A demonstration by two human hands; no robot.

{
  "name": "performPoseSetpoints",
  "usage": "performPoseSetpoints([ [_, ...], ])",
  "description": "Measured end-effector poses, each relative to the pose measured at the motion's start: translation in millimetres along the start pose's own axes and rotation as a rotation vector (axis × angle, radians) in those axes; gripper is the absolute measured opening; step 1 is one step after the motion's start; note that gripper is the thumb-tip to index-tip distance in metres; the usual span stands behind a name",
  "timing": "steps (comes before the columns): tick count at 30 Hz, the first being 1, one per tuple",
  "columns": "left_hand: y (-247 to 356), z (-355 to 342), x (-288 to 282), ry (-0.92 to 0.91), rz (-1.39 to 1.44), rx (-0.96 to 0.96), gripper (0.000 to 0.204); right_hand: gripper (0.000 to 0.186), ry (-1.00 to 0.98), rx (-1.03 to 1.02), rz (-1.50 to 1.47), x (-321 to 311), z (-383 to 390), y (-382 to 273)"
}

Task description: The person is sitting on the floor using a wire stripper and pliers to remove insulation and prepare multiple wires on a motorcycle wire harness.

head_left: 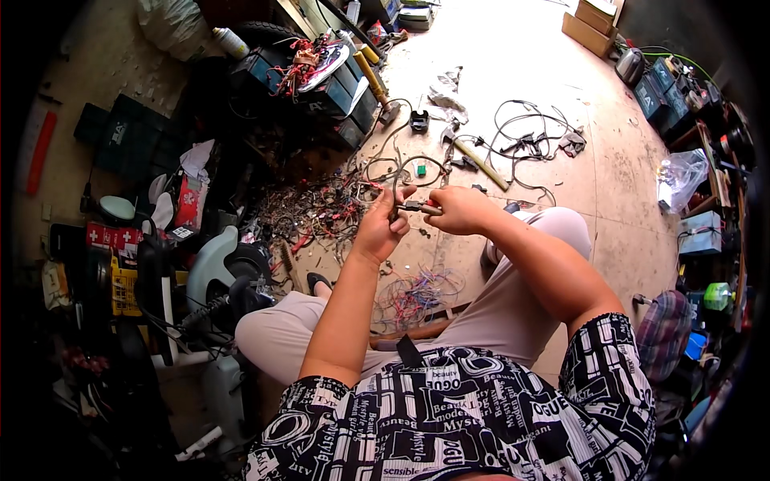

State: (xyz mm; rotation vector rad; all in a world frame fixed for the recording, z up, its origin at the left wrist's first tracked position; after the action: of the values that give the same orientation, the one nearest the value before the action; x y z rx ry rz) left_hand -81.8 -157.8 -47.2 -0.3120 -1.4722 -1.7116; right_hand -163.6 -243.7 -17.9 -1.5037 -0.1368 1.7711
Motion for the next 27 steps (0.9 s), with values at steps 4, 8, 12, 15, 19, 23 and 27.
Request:
performPoseSetpoints([
  [4, 0.0, 1.3, 0.1, 0.004, -0.005, -0.011, 0.028, 0.034, 0.003, -0.016, 0.035, -1.4, 0.4, -3.5],
  [8, -1.2, 2.5, 1.3, -0.006, -0.020, -0.035, 0.029, 0.034, 0.009, -0.061, 0.044, -1.3, 1.9, -6.1],
  [12, -4.5, 3.7, 2.7, -0.016, -0.029, -0.061, 0.030, 0.034, 0.070, -0.109, 0.104, -2.6, 4.0, -9.7],
  [15, -4.8, 4.2, 5.7, -0.034, -0.027, -0.070, 0.030, 0.034, 0.049, -0.113, 0.082, 0.9, 2.1, -8.1],
  [19, -4.8, 4.4, 1.8, -0.027, -0.096, -0.063, 0.030, 0.035, -0.069, -0.056, 0.044, 9.0, 2.4, -10.3],
  [23, -7.4, 5.9, -14.5, 0.050, -0.208, -0.006, 0.029, 0.038, -0.096, -0.010, 0.057, 13.6, 8.5, -19.7],
  [27, -10.6, -3.0, -35.3, 0.160, -0.740, 0.090, 0.032, 0.038, -0.016, -0.014, 0.087, 17.8, 6.5, -16.2],
])
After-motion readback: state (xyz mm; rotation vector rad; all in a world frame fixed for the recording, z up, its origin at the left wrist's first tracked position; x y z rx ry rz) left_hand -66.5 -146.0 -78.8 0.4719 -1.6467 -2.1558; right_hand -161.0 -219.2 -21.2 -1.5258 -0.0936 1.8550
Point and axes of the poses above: each hand's wrist, its own z-axis away from the middle knuckle, its own x-axis out of the palm, y = z × x, the point moved 10 cm from there along -z, towards the middle knuckle, and after that the axes turned 3 degrees about x, right-handed, at the moved point
